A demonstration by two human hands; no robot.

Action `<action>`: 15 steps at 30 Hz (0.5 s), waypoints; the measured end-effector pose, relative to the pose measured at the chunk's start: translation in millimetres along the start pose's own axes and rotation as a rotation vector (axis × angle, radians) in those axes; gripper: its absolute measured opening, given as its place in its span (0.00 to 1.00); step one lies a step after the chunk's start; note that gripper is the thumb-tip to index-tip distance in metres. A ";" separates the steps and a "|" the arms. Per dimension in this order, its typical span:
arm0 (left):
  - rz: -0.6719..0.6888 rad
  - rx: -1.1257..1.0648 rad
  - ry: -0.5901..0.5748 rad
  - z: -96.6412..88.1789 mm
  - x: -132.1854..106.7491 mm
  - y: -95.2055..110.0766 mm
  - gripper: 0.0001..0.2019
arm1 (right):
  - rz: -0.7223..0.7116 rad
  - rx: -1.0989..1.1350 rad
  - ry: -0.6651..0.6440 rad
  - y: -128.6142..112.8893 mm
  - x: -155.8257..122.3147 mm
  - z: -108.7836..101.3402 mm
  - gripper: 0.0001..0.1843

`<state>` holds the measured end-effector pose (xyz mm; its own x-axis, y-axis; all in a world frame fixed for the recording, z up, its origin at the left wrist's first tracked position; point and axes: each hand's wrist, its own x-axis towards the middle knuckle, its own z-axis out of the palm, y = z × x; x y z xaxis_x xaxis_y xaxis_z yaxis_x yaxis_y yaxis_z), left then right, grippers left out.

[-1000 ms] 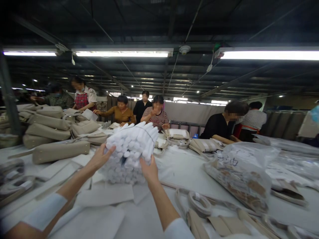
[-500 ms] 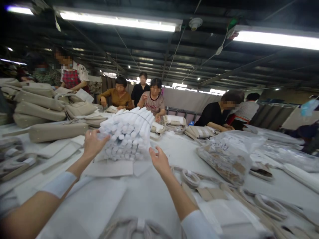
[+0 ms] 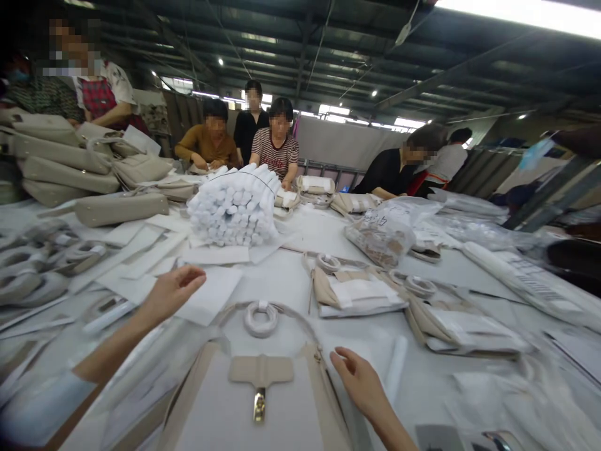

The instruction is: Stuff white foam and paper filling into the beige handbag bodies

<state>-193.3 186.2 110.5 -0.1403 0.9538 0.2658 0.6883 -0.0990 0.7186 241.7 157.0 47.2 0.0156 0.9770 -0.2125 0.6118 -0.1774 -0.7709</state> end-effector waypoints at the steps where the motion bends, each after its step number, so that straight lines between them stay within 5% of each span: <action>1: 0.010 0.017 -0.050 12.5 -8.2 2.2 0.15 | 0.011 0.017 -0.028 1.8 -9.1 5.8 0.34; 5: 0.056 0.126 -0.195 70.4 -15.6 15.1 0.14 | 0.117 0.176 -0.124 -4.8 -39.9 26.6 0.41; 9: 0.081 0.317 -0.366 119.0 -6.3 27.8 0.24 | 0.255 0.367 -0.093 -8.8 -59.0 33.0 0.39; 15: 0.100 0.569 -0.583 151.0 9.0 27.0 0.14 | 0.223 0.571 -0.209 -5.4 -72.3 35.4 0.34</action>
<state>-68.5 234.9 35.2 0.2250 0.9579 -0.1783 0.9557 -0.1814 0.2318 209.3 83.1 45.4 -0.0956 0.8764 -0.4719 0.0935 -0.4641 -0.8808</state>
